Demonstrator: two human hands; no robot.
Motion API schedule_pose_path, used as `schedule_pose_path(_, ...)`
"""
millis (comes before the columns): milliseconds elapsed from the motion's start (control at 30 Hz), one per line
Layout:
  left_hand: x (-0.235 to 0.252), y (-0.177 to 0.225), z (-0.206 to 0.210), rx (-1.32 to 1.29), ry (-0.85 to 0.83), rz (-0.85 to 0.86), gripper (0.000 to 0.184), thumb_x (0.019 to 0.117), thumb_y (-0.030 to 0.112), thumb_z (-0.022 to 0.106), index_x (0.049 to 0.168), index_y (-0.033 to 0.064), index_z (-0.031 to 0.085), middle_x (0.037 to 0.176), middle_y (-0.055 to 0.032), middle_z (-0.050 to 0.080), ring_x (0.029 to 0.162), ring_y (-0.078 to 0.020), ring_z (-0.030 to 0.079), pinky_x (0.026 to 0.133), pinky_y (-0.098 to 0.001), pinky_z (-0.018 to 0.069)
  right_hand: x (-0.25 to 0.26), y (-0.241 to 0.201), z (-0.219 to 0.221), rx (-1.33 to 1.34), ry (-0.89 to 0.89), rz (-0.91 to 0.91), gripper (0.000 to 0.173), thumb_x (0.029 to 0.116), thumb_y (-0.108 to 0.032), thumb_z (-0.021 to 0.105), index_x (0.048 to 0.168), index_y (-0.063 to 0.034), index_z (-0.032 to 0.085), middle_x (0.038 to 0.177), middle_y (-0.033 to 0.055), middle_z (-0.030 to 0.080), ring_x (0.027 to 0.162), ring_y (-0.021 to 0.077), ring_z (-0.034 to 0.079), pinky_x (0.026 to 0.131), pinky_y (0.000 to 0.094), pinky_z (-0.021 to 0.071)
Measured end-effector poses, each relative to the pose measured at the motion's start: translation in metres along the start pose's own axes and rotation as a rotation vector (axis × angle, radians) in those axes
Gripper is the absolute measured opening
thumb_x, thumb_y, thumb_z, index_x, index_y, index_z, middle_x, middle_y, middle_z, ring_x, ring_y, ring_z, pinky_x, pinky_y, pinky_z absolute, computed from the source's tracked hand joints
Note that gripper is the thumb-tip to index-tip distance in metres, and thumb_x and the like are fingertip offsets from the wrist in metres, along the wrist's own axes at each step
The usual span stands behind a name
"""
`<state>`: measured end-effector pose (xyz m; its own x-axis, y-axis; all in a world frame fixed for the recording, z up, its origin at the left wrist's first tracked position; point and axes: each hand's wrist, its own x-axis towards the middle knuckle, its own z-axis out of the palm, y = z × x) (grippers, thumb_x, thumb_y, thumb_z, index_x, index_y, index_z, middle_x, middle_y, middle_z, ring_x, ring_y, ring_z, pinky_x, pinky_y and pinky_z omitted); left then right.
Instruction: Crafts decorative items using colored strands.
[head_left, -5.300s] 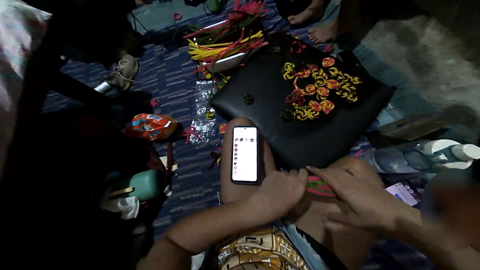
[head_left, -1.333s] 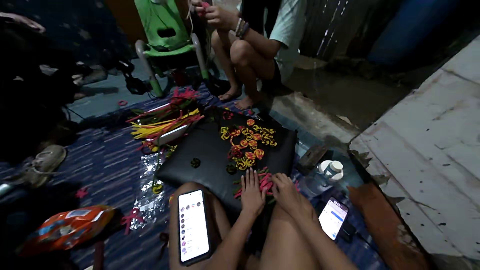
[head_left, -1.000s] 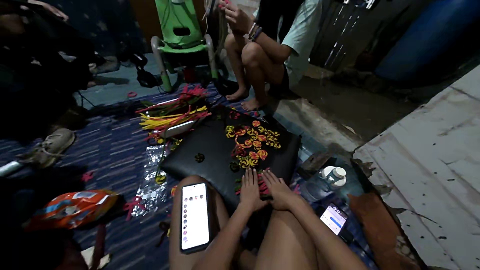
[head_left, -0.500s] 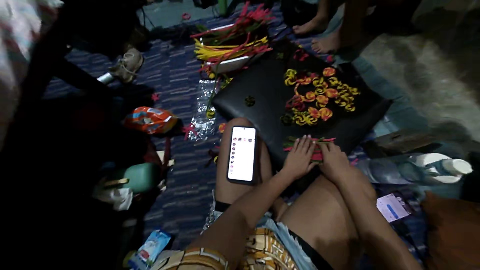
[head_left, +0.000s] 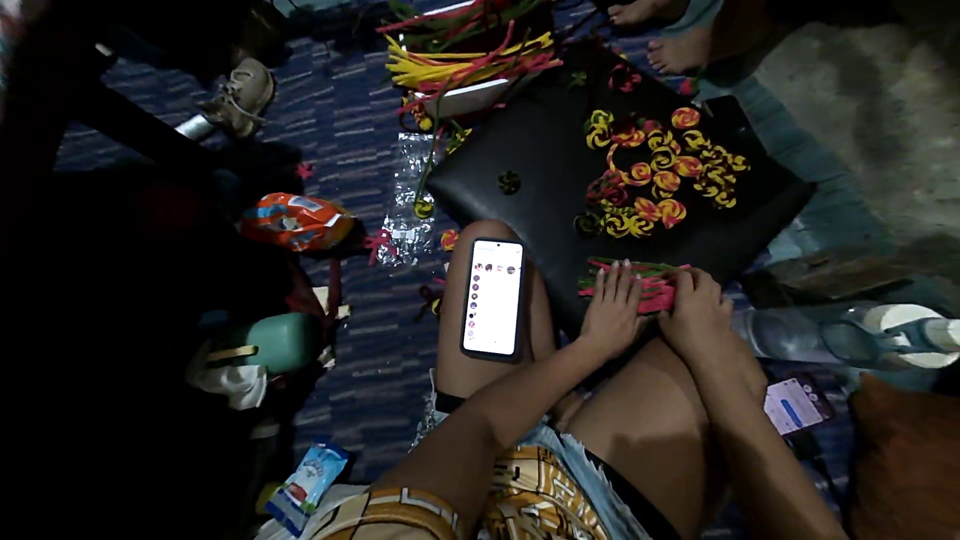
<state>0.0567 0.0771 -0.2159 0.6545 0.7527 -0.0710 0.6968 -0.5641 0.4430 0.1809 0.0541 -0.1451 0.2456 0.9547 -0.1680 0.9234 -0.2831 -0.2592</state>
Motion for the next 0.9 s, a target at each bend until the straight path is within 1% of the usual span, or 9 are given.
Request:
schedule_pose_path(133, -0.002, -0.001, -0.004, -0.032, -0.018, -0.003, 0.066, 0.1079, 0.038, 0.044, 0.157, -0.0043, 0.033, 0.167, -0.0242, 0.019, 0.157, -0.0396, 0.014, 0.126, -0.0557, 0.0076, -0.003, -0.010, -0.009, -0.004, 0.053, 0.172, 0.059, 0.0878, 0.007, 0.064, 0.145, 0.0049, 0.048, 0.150, 0.0334, 0.043, 0.142, 0.0524, 0.039, 0.107, 0.0750, 0.0296)
schedule_pose_path(267, -0.004, 0.000, -0.010, -0.062, -0.057, -0.021, 0.065, 0.1081, 0.036, 0.045, 0.158, -0.0039, 0.031, 0.168, -0.0248, 0.015, 0.158, -0.0385, 0.009, 0.126, -0.0552, 0.0052, -0.006, -0.009, -0.021, 0.130, 0.131, 0.308, 0.052, 0.0924, 0.005, 0.061, 0.142, 0.0032, 0.049, 0.148, 0.0319, 0.045, 0.139, 0.0505, 0.043, 0.107, 0.0716, 0.0330)
schedule_pose_path(367, -0.009, 0.007, -0.037, -0.130, -0.123, -0.059, 0.074, 0.1069, 0.042, 0.047, 0.160, -0.0037, 0.025, 0.169, -0.0268, 0.008, 0.158, -0.0375, 0.003, 0.127, -0.0535, 0.0030, -0.005, 0.012, -0.015, 0.269, 0.283, 0.291, 0.038, 0.0942, 0.002, 0.056, 0.132, 0.0002, 0.059, 0.139, 0.0291, 0.054, 0.130, 0.0491, 0.051, 0.103, 0.0682, 0.0378)
schedule_pose_path(400, -0.012, 0.010, -0.053, -0.130, -0.165, -0.069, 0.080, 0.1065, 0.049, 0.046, 0.162, -0.0021, 0.019, 0.169, -0.0266, 0.005, 0.158, -0.0369, 0.002, 0.127, -0.0533, 0.0038, -0.004, 0.022, -0.013, 0.317, 0.333, 0.290, 0.035, 0.0936, 0.002, 0.056, 0.128, 0.0000, 0.063, 0.136, 0.0282, 0.057, 0.128, 0.0476, 0.052, 0.103, 0.0658, 0.0396)
schedule_pose_path(467, -0.015, 0.006, -0.054, -0.151, -0.085, -0.042, 0.091, 0.1009, 0.057, 0.052, 0.162, -0.0017, 0.018, 0.169, -0.0275, 0.005, 0.158, -0.0368, 0.003, 0.127, -0.0534, 0.0048, -0.002, 0.039, -0.013, 0.412, 0.390, 0.316, 0.030, 0.0949, 0.002, 0.057, 0.123, 0.0012, 0.067, 0.130, 0.0259, 0.061, 0.123, 0.0407, 0.058, 0.104, 0.0561, 0.0461)
schedule_pose_path(533, -0.012, -0.002, -0.035, -0.168, 0.042, 0.012, 0.101, 0.0937, 0.059, 0.062, 0.161, -0.0037, 0.021, 0.168, -0.0289, 0.005, 0.158, -0.0371, 0.001, 0.127, -0.0521, 0.0035, 0.000, 0.046, -0.013, 0.545, 0.438, 0.374, 0.025, 0.0963, 0.004, 0.057, 0.119, 0.0037, 0.068, 0.122, 0.0232, 0.067, 0.111, 0.0331, 0.065, 0.098, 0.0470, 0.0520)
schedule_pose_path(600, -0.010, -0.005, -0.031, -0.127, -0.014, 0.040, 0.105, 0.0924, 0.060, 0.064, 0.162, -0.0022, 0.016, 0.169, -0.0276, -0.001, 0.158, -0.0363, -0.005, 0.127, -0.0524, -0.0010, -0.001, 0.045, -0.013, 0.653, 0.457, 0.398, 0.022, 0.0974, 0.004, 0.057, 0.117, 0.0059, 0.067, 0.118, 0.0220, 0.068, 0.101, 0.0284, 0.067, 0.091, 0.0421, 0.0542)
schedule_pose_path(767, -0.005, -0.012, -0.027, -0.045, -0.191, -0.011, 0.098, 0.0967, 0.057, 0.060, 0.164, 0.0052, 0.012, 0.169, -0.0248, -0.007, 0.158, -0.0361, -0.011, 0.125, -0.0539, -0.0058, -0.004, 0.040, -0.008, 0.713, 0.403, 0.324, 0.021, 0.0972, 0.005, 0.056, 0.116, 0.0063, 0.066, 0.117, 0.0208, 0.069, 0.099, 0.0262, 0.068, 0.090, 0.0411, 0.0553)
schedule_pose_path(900, 0.003, -0.009, -0.039, 0.030, -0.282, 0.014, 0.073, 0.1072, 0.037, 0.050, 0.164, 0.0058, 0.017, 0.170, -0.0235, -0.001, 0.158, -0.0357, -0.004, 0.126, -0.0549, -0.0003, -0.003, 0.040, -0.004, 0.649, 0.403, 0.254, 0.020, 0.0973, 0.002, 0.058, 0.114, 0.0036, 0.068, 0.116, 0.0196, 0.069, 0.101, 0.0273, 0.068, 0.090, 0.0419, 0.0554)
